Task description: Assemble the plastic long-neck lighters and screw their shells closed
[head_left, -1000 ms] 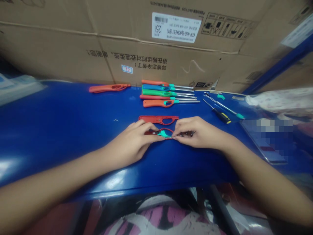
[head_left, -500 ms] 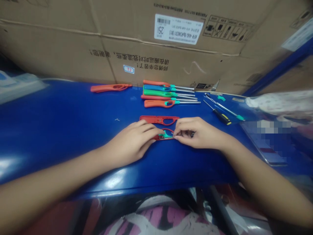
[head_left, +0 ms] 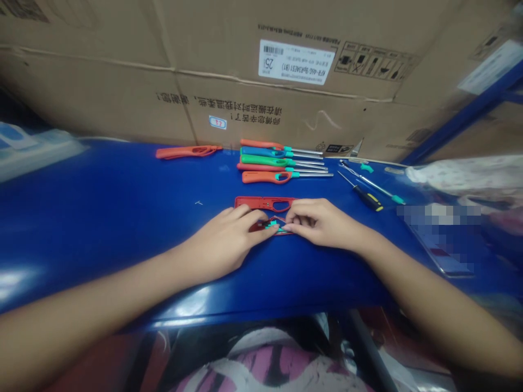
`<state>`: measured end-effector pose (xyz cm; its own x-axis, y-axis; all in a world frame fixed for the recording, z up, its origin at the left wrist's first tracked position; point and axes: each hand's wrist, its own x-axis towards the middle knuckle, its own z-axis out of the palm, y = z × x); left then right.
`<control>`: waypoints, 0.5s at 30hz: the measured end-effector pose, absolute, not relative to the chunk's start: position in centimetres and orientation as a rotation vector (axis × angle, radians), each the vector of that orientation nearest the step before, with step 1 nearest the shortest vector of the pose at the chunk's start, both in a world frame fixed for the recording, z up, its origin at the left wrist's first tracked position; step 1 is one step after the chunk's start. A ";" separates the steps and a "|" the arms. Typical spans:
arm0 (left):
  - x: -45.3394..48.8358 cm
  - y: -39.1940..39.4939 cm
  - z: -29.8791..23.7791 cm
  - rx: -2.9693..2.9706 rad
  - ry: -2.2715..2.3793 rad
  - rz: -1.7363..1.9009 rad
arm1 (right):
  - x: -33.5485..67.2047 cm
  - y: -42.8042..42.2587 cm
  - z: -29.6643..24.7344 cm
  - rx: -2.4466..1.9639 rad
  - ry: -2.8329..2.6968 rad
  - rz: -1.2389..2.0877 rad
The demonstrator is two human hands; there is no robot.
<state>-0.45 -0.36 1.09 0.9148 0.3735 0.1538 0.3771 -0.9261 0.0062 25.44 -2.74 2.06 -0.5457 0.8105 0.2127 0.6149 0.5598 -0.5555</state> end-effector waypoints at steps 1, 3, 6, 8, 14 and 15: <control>-0.5 -0.4 1.1 -3.055 -0.590 -0.250 | 25.4 -2.7 2.0 -1.157 -2.340 0.585; -0.6 -0.4 1.2 -3.073 -0.569 -0.276 | 25.3 -2.8 2.1 -1.170 -2.327 0.593; -0.8 -0.4 1.3 -3.093 -0.565 -0.324 | 25.3 -2.9 2.5 -1.169 -2.309 0.618; -0.8 -0.3 1.3 -3.096 -0.580 -0.375 | 25.4 -3.1 2.8 -1.135 -2.326 0.643; -0.7 -0.1 1.3 -3.112 -0.620 -0.474 | 25.6 -3.7 3.8 -0.998 -2.453 0.675; -0.7 0.0 1.3 -3.118 -0.623 -0.479 | 25.6 -3.8 4.0 -0.991 -2.456 0.678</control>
<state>-0.69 -0.05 1.28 0.8809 0.3861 0.2739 0.3641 -0.9224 0.1293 25.57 -3.77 3.97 -0.6660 0.7230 0.1834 0.5264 0.6298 -0.5712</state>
